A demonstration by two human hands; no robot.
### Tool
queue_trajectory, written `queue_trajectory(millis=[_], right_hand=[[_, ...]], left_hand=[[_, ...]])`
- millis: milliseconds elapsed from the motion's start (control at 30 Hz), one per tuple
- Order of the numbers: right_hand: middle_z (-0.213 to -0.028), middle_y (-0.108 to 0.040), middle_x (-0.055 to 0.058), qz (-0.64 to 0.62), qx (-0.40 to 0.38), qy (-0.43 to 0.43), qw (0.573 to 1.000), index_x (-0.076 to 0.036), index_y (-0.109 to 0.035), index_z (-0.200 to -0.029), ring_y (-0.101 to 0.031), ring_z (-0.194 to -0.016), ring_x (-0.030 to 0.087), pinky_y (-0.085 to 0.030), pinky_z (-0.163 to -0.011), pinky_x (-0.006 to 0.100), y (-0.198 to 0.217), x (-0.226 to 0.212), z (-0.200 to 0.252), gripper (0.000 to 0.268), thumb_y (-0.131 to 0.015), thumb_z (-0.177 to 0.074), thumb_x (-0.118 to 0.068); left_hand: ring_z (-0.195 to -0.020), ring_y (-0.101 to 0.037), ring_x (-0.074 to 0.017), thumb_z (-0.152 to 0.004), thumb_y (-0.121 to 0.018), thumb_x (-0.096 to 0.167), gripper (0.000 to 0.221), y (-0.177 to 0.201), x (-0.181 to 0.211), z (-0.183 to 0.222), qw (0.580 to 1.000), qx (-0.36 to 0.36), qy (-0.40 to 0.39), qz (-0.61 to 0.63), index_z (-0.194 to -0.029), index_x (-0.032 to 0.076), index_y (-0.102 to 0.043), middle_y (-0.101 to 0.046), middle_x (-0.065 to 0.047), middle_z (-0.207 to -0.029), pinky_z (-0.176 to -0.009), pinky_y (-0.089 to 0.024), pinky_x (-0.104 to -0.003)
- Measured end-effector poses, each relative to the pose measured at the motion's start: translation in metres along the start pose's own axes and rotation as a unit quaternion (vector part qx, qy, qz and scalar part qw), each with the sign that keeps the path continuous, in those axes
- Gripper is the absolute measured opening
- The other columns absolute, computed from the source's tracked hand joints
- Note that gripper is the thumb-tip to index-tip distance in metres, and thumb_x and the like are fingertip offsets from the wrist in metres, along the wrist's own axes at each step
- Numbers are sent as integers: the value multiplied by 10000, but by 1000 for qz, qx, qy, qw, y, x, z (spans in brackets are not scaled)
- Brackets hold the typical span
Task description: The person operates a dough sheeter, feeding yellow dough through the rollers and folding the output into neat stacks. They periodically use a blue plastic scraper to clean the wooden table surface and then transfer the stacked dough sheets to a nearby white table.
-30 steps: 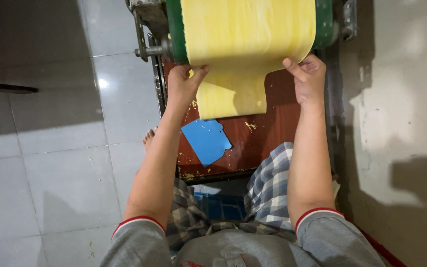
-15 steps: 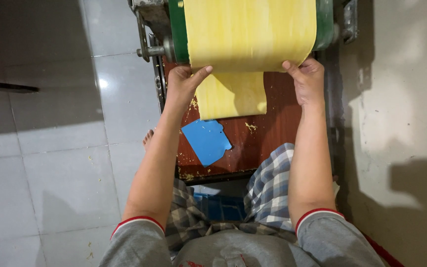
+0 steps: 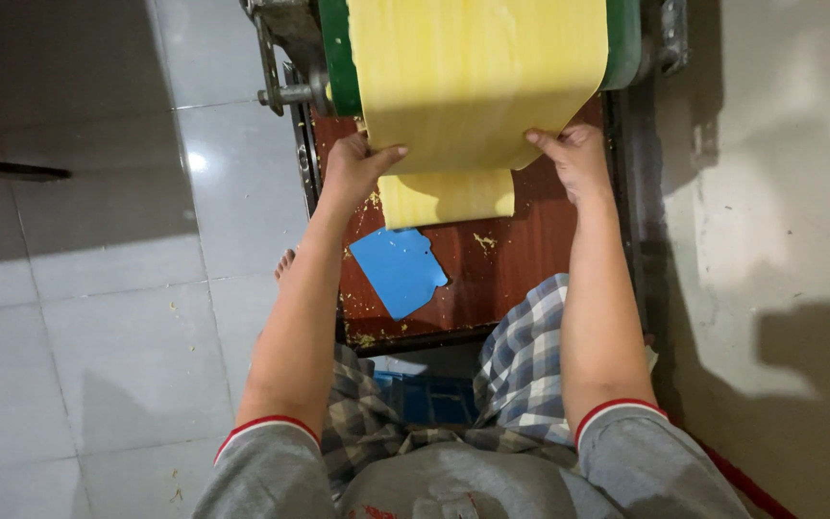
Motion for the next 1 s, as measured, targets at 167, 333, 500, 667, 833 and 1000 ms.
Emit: queue_trajectory(millis=[167, 333, 500, 667, 833, 1000], right_hand=[[-878, -732, 175, 77, 6, -50, 996, 21, -738, -956, -708, -789, 228, -554, -861, 344, -10, 5, 6, 144, -835, -912, -77], [-900, -737, 253, 109, 12, -85, 990, 30, -760, -980, -758, -860, 362, -551, -893, 456, -16, 38, 8, 103, -787, -902, -31], [-1197, -689, 258, 502, 32, -220, 836, 55, -416, -1435, -691, -1132, 393, -574, -945, 555, -1, 134, 24, 775, -796, -885, -337], [-1190, -661, 244, 569, 11, -194, 799, 74, -390, -1437, -697, -1094, 422, -581, -904, 552, -70, 201, 103, 884, -818, -809, -378], [-1190, -599, 309, 523, -17, -192, 830, 80, -384, -1397, -663, -1098, 486, -583, -877, 595, -134, 174, 176, 1063, -864, -704, -569], [-1284, -499, 251, 456, -143, -202, 855, -17, -377, -1438, -513, -1254, 469, -496, -1027, 532, -166, 182, 207, 1039, -945, -661, -409]], left_hand=[[-879, -735, -423, -818, -859, 377, 423, -12, -64, -14, 994, -19, 60, -89, -928, -19, -759, -732, -240, -840, -778, -551, -473], [-932, -714, -485, -810, -865, 392, 491, -20, -110, -23, 987, -27, 89, -128, -909, -68, -725, -707, -294, -853, -789, -542, -534], [-1121, -681, -436, -947, -654, 385, 364, -8, -94, 14, 949, -43, 126, -285, -1183, 122, -566, -726, -211, -1106, -968, -541, -568], [-1261, -606, -402, -668, -878, 665, 969, -39, -234, 49, 859, -122, 207, -453, -1334, 80, -485, -620, -219, -1298, -1036, -540, -521], [-1163, -553, -343, -851, -802, 328, 485, -46, -243, 87, 829, -39, 155, -535, -1232, 98, -609, -522, -119, -1214, -892, -521, -407], [-1186, -652, -418, -813, -877, 250, 625, -51, -276, 123, 915, -44, 219, -335, -1230, 93, -439, -601, -202, -1267, -990, -576, -519]])
Point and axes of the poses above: each hand's wrist, its own z-axis away from the middle knuckle, its own y-axis out of the back of the hand, x = y × z, the point moved 8 cm from there along -z, towards the middle knuckle
